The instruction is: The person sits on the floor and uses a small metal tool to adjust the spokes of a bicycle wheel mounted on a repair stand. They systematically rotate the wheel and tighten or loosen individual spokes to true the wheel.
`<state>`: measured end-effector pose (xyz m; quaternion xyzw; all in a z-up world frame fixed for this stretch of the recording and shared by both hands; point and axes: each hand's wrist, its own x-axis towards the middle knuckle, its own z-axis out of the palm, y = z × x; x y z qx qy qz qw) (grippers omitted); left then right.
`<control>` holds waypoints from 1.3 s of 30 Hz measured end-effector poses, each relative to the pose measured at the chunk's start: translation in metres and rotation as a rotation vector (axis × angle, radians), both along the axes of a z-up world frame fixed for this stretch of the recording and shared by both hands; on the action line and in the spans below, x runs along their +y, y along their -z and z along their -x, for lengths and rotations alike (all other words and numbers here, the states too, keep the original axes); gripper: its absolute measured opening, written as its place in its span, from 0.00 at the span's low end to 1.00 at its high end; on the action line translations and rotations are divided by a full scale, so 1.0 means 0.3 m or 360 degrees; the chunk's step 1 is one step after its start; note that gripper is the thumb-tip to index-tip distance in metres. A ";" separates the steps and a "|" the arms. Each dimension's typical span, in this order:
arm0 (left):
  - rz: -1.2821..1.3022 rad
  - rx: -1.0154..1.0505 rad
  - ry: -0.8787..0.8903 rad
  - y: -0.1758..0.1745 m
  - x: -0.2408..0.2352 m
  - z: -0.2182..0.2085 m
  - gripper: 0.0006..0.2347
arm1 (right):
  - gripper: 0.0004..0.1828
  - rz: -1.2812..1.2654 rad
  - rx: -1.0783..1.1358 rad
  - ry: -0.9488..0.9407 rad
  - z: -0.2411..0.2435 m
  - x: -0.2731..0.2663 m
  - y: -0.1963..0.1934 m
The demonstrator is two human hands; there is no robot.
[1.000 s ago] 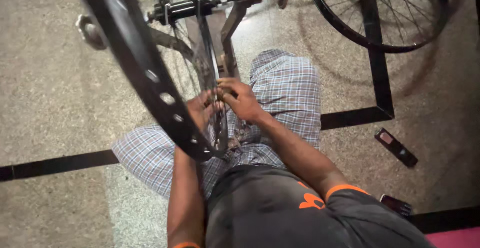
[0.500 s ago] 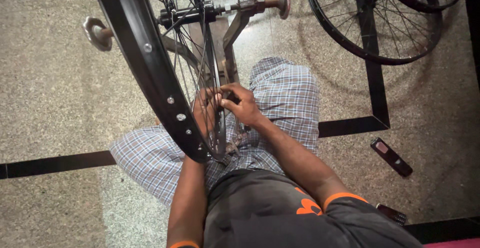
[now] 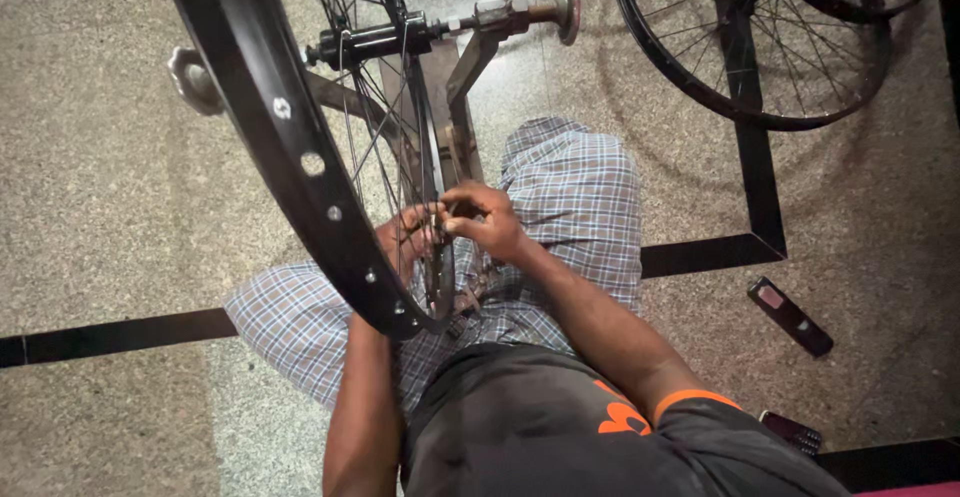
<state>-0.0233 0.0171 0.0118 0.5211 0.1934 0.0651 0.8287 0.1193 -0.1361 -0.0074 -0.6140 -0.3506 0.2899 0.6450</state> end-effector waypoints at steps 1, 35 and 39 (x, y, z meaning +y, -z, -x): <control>-0.0027 -0.0027 -0.0011 0.028 -0.003 -0.003 0.13 | 0.16 -0.0037 -0.0022 0.0007 0.003 -0.006 -0.006; -0.1830 -0.0221 -0.0619 -0.240 -0.083 -0.100 0.05 | 0.11 0.0005 -0.0271 -0.0112 -0.029 0.020 -0.215; -0.1511 -0.0170 -0.0394 -0.199 -0.077 -0.076 0.07 | 0.12 0.0312 0.0292 -0.0286 -0.028 0.003 -0.208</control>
